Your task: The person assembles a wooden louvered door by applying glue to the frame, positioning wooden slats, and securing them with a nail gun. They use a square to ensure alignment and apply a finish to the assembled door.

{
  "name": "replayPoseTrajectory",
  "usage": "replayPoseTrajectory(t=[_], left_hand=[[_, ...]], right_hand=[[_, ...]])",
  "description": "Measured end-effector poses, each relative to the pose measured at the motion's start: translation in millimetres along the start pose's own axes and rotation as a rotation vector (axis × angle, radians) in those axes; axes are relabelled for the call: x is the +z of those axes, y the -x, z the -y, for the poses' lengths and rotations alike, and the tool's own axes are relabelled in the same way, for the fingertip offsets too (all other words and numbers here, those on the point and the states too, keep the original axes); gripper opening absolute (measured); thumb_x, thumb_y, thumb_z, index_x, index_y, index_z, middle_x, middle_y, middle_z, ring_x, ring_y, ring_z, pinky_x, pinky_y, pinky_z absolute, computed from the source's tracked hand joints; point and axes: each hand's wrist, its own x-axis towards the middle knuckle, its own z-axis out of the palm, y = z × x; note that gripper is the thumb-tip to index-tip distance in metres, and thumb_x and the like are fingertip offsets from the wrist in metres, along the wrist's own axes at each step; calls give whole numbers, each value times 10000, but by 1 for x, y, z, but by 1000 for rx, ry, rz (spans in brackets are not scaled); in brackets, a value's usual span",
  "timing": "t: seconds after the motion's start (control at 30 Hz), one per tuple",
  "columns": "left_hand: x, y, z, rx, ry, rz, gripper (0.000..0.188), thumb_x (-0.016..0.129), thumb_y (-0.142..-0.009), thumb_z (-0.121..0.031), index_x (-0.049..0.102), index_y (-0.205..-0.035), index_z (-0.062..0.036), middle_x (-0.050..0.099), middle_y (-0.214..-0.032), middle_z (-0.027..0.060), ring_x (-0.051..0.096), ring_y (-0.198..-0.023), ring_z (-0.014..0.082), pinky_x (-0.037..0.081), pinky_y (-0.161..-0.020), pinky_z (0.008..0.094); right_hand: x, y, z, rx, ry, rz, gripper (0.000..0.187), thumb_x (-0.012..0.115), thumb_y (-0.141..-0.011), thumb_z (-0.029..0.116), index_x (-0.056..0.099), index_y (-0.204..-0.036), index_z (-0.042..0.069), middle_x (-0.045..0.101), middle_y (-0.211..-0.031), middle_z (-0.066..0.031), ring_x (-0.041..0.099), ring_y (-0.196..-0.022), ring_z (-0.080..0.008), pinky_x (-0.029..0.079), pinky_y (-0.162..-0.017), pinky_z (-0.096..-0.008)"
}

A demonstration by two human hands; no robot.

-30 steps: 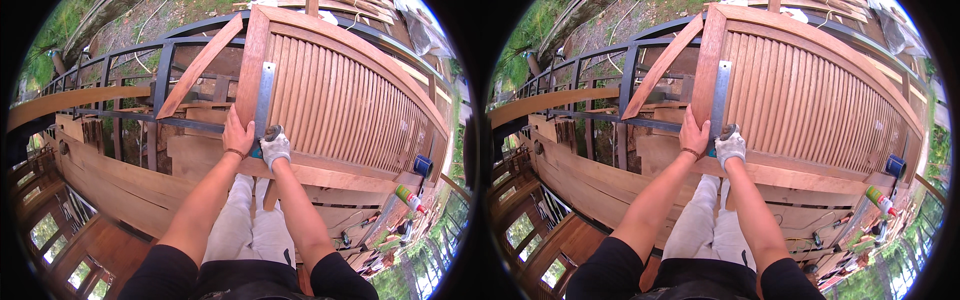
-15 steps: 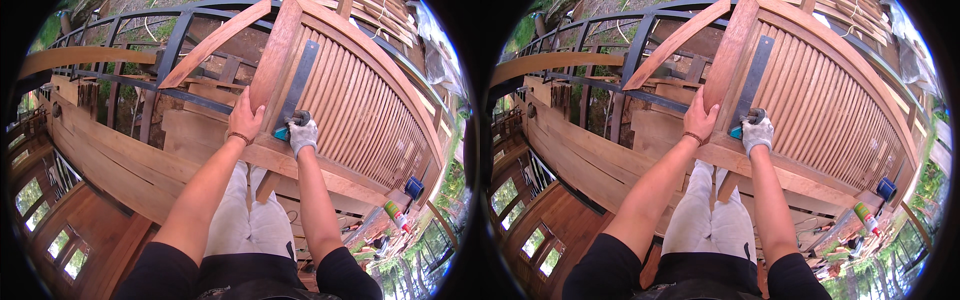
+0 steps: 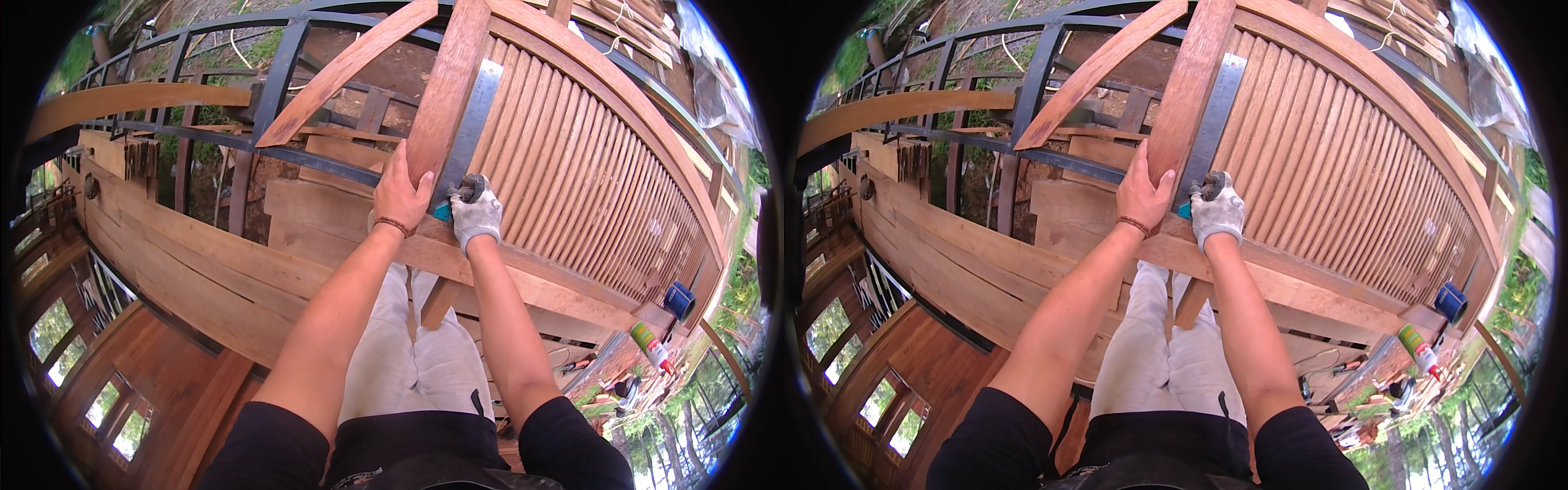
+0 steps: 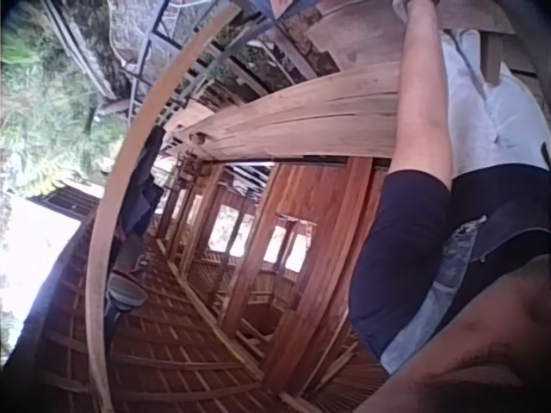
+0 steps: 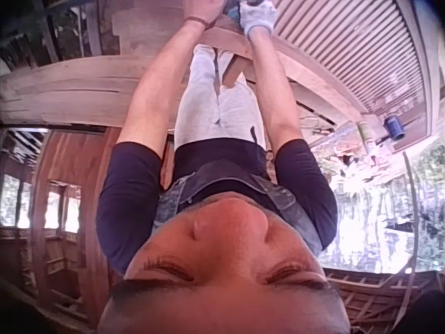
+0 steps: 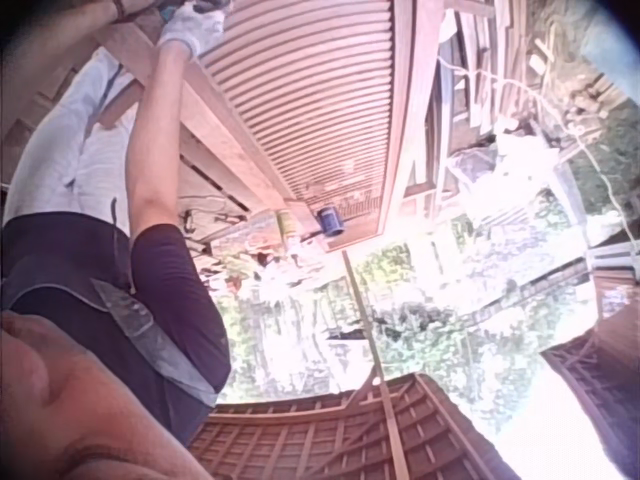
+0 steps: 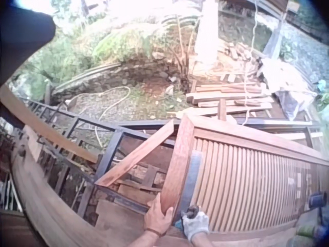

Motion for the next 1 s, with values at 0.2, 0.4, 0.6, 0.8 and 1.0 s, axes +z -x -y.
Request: replayPoseTrajectory(t=[0.2, 0.4, 0.6, 0.8, 1.0], left_hand=[[-1, 0, -3, -7, -12, 11, 736, 639, -855, -257, 314, -1459, 10, 483, -1377, 273, 497, -1248, 424, 420, -1030, 449], [-2, -1, -4, -22, -35, 29, 741, 636, -855, -263, 303, -1459, 9, 467, -1392, 276, 491, -1254, 428, 423, -1024, 461], [-1, 0, -3, -12, -60, 26, 741, 635, -857, -265, 300, -1460, 7, 462, -1397, 275, 485, -1261, 428, 425, -1024, 460], [0, -1, -4, -10, -29, 16, 736, 643, -854, -264, 314, -1455, 4, 469, -1391, 273, 492, -1252, 428, 426, -1023, 457], [-2, 0, -4, -43, 0, 14, 730, 654, -850, -282, 338, -1449, -9, 499, -1367, 264, 510, -1241, 412, 435, -1015, 450]], right_hand=[[-2, 14, -20, -179, 22, -3, 337, 683, -842, 141, 627, -1170, 86, 716, -999, -139, 687, -954, -310, 537, -855, -396], [13, 21, -34, -179, -135, -8, 417, 657, -809, 73, 626, -1225, 74, 686, -1108, -148, 662, -1018, -303, 523, -893, -391], [21, 28, -36, -270, 11, -128, 430, 671, -797, 70, 623, -1224, 74, 663, -1126, -163, 632, -1040, -342, 509, -909, -424], [21, 38, -34, -298, 86, -131, 532, 661, -802, 78, 559, -1324, 106, 611, -1230, -168, 590, -1125, -345, 494, -934, -441], [22, 50, -41, -351, 10, -101, 644, 625, -828, 46, 417, -1433, 119, 601, -1262, -165, 619, -1070, -373, 521, -903, -430]])
